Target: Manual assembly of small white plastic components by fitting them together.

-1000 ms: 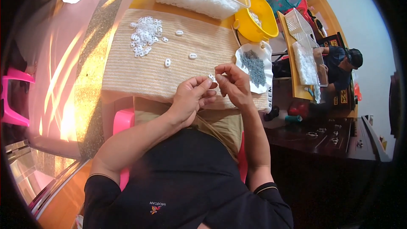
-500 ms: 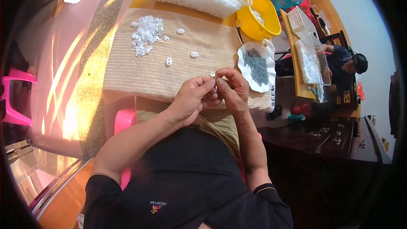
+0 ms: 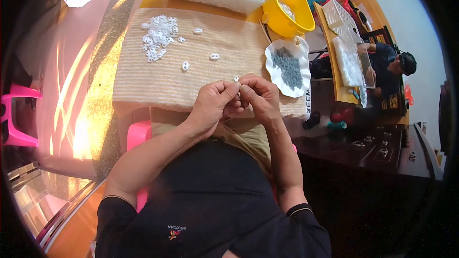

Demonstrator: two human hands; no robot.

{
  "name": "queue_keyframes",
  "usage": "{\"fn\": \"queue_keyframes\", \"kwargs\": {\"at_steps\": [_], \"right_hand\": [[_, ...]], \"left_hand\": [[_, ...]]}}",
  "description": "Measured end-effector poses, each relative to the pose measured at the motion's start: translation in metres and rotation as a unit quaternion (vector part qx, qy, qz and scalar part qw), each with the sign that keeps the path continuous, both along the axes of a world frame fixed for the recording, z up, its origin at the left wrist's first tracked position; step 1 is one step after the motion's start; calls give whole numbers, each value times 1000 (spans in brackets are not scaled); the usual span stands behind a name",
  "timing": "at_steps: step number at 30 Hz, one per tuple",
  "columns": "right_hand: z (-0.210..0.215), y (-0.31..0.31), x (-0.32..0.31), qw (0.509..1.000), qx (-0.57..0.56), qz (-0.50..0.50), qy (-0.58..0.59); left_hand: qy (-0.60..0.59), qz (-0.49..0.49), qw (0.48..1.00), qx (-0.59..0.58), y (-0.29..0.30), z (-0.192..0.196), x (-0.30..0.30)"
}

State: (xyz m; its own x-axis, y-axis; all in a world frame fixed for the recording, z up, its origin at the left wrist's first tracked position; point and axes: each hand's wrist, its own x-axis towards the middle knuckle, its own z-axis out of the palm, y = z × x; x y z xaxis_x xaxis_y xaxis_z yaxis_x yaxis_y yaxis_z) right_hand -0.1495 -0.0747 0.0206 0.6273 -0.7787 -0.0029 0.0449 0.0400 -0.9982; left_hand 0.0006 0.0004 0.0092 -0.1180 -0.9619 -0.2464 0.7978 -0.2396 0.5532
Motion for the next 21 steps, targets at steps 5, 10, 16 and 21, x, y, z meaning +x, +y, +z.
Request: {"fn": "queue_keyframes", "kwargs": {"at_steps": [5,10,16,21], "right_hand": [[0,-4,-7,1000,17,-6,-6],[-2,-19,-16,987,-110,-86,77],[-11,-22,-20,964,-168,-112,171],[-21,-28,-22,961,-197,-113,159]], "left_hand": [[-71,11,997,-30,-3,1,2],[-360,85,920,-131,-8,0,8],[-678,144,648,-316,-11,-2,12],[-721,135,603,-313,-18,-4,7]]}}
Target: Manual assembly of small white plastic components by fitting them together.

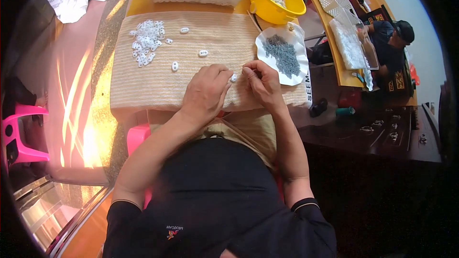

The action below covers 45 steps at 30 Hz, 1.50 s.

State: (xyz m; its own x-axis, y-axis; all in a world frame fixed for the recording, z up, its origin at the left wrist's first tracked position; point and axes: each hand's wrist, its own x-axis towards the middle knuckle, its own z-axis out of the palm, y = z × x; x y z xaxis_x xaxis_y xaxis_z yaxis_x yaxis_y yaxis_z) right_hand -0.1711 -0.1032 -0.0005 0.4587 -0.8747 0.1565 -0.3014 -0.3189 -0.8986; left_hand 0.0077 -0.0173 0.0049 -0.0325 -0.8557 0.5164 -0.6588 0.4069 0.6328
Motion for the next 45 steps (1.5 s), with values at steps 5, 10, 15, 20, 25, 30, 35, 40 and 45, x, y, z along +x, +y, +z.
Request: {"fn": "queue_keyframes", "kwargs": {"at_steps": [5,10,15,20,25,30,35,40,45], "right_hand": [[0,-1,0,1000,0,-3,7],[-4,-2,0,1000,-4,-4,3],[-3,0,1,1000,-29,1,3],[-2,0,1,999,-49,11,11],[-1,0,1,999,-51,7,14],[-2,-1,1,998,-54,6,18],[-3,-1,0,999,-47,3,25],[-2,0,1,999,-38,7,17],[-2,0,1,999,-44,3,27]], "left_hand": [[-26,20,999,18,-9,-4,1],[-59,24,998,25,-15,-10,0],[-94,24,995,26,-18,-11,1],[-68,20,997,26,-20,-14,3],[-15,3,1000,20,-18,-12,7],[14,-4,1000,17,-15,-11,10],[195,14,971,141,-7,-6,4],[376,-19,904,202,-8,-8,1],[459,-58,852,245,-9,-7,4]]}}
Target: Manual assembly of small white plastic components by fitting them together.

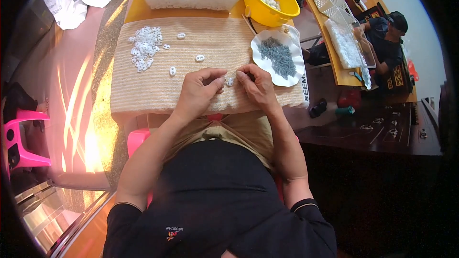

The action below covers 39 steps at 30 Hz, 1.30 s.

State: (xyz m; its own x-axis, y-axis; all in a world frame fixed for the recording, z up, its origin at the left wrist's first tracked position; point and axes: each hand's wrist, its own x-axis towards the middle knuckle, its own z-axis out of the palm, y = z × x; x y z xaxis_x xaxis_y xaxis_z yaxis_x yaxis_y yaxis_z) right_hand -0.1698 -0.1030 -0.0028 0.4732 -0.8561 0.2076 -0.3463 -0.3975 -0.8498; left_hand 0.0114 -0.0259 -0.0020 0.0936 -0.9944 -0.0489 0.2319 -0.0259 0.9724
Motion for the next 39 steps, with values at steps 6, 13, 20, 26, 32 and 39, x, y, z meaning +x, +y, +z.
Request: {"fn": "queue_keyframes", "kwargs": {"at_steps": [6,13,20,26,32,39], "right_hand": [[1,2,1,1000,2,-2,-5],[2,3,1,999,36,-11,-15],[1,7,4,988,122,23,-95],[-3,12,8,976,167,41,-130],[6,17,12,974,186,38,-120],[1,16,12,980,161,32,-114]], "left_hand": [[49,-10,999,15,-2,-4,0],[153,-13,986,70,-2,5,3],[191,-18,977,93,-2,4,4],[213,-39,971,101,-1,1,4],[227,-33,966,116,0,2,4],[235,-37,965,110,0,3,4]]}}
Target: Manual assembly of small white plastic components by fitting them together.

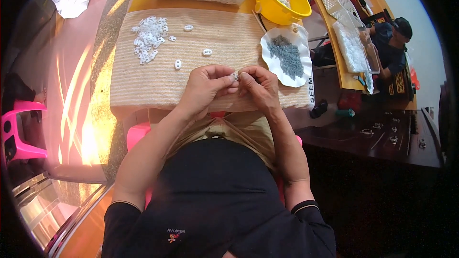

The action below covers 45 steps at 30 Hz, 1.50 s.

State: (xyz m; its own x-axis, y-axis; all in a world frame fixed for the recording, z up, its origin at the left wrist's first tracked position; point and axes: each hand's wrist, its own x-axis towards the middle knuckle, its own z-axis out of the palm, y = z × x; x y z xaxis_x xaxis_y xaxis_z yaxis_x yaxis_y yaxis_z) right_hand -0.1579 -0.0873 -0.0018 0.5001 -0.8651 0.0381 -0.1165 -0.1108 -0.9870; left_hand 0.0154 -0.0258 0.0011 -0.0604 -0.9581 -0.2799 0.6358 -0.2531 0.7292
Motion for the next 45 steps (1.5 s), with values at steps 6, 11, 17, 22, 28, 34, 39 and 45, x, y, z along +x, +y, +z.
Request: {"fn": "queue_keyframes", "kwargs": {"at_steps": [6,11,17,22,28,34,39,45], "right_hand": [[0,1,1,999,30,-3,-20],[-2,1,1,997,55,-11,-62],[-3,1,0,998,51,-2,-42],[-4,0,0,999,25,-1,-23],[0,0,-1,999,34,5,-16],[6,2,0,1000,24,16,-2],[2,2,-1,1000,21,20,-9],[2,4,2,998,53,9,-38]], "left_hand": [[14,-1,1000,2,1,2,0],[31,8,999,2,0,2,-2],[29,12,1000,3,0,2,-3],[26,1,1000,5,1,2,-2],[15,1,1000,-3,1,0,-2],[-13,4,1000,-10,2,-1,-4],[16,14,1000,-12,4,-6,-8],[32,19,999,-18,4,-6,-8]]}}
